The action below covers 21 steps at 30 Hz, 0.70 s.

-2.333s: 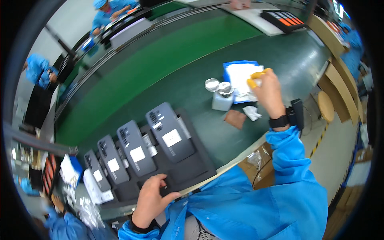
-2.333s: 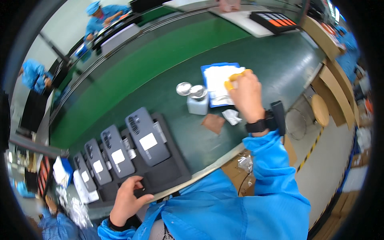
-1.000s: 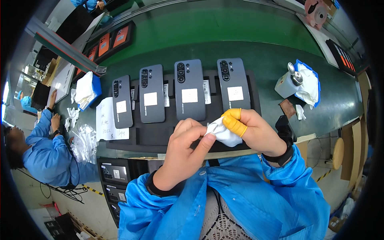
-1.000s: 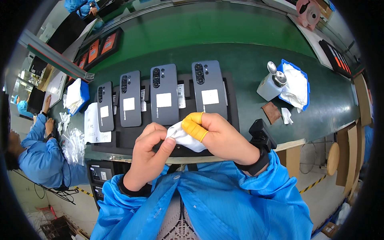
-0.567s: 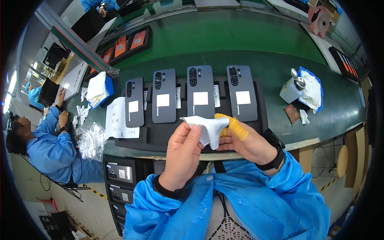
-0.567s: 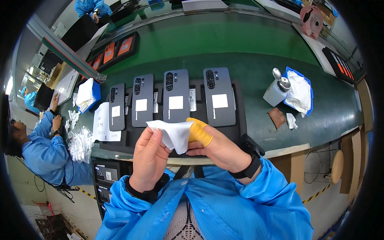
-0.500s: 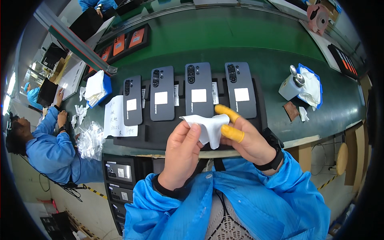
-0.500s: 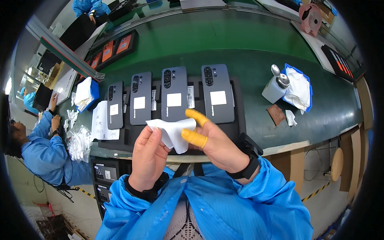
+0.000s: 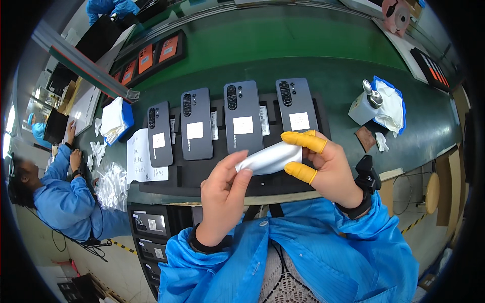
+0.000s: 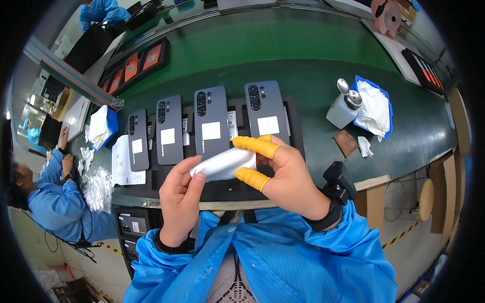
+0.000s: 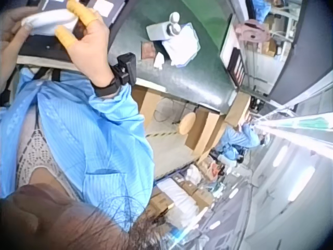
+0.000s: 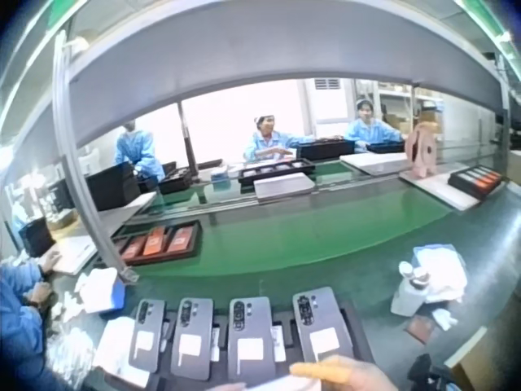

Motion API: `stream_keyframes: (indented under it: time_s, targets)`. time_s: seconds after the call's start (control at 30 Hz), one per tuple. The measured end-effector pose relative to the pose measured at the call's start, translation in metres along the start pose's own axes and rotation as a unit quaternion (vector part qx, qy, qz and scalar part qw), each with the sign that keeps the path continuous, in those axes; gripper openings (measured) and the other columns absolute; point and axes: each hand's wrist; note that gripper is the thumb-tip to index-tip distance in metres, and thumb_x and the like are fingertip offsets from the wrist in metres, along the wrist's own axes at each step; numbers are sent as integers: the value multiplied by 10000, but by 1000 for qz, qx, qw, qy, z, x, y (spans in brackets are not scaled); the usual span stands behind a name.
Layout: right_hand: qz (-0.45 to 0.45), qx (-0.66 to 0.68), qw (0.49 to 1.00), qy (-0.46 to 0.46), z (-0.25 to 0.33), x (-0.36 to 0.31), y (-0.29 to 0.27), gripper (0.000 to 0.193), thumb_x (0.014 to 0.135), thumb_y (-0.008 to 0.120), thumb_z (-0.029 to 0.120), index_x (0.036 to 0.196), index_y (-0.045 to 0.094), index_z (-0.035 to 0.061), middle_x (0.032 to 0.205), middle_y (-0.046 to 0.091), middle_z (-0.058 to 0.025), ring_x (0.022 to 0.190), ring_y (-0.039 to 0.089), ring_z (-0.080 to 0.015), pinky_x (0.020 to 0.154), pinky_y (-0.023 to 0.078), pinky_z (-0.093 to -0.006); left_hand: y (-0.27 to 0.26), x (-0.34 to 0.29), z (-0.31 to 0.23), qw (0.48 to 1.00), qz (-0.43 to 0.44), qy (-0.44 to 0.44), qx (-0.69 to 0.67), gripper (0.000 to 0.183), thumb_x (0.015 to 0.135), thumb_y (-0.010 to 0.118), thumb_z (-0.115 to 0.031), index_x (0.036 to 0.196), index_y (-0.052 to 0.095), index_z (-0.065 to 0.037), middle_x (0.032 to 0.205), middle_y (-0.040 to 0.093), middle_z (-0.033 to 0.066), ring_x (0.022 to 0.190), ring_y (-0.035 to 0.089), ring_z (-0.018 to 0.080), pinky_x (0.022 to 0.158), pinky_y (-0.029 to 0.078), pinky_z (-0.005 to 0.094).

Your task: Cleaning and inspecting the camera modules and backplates of smartphones on an assembly line.

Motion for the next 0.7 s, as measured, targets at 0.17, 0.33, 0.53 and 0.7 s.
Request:
stream_keyframes:
  time_s: [0.17, 0.33, 0.53, 0.7]
  targets:
    - [37, -147, 988, -10, 4, 4, -18, 373, 842, 696, 28, 1210, 637, 41, 1039, 584, -69, 879, 581, -155, 795, 471, -262, -5, 9, 8, 994, 12, 74, 86, 168, 908, 646, -57, 1061, 621, 10, 1001, 679, 116, 867, 616, 102, 766, 480, 239]
    - [16, -69, 997, -1, -4, 10, -21, 197, 907, 658, 97, 1083, 644, 9, 959, 608, -62, 908, 593, -147, 821, 470, -270, -1, 15, 3, 994, 7, 104, 27, 102, 920, 646, -88, 951, 597, -3, 1045, 656, 107, 921, 607, 136, 832, 480, 283]
    - [55, 42, 988, 138, 14, 20, -19, 174, 970, 579, 119, 1060, 636, -18, 973, 643, -21, 913, 592, -85, 832, 479, -247, -9, 16, -2, 941, 124, -197, -246, 120, 972, 551, -145, 999, 512, -35, 1016, 642, 115, 931, 645, 190, 862, 527, 333]
    - [96, 42, 985, 140, 24, 24, -19, 177, 942, 611, 88, 1078, 635, -22, 944, 660, -34, 867, 618, -91, 782, 497, -241, -10, 29, -20, 908, 230, -204, -284, 313, 976, 564, -169, 1236, 471, -22, 999, 663, 93, 926, 622, 117, 803, 514, 268]
Point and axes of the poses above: each hand's wrist, its own x-axis towards the middle knuckle, its own y-axis out of the palm, z = x × y
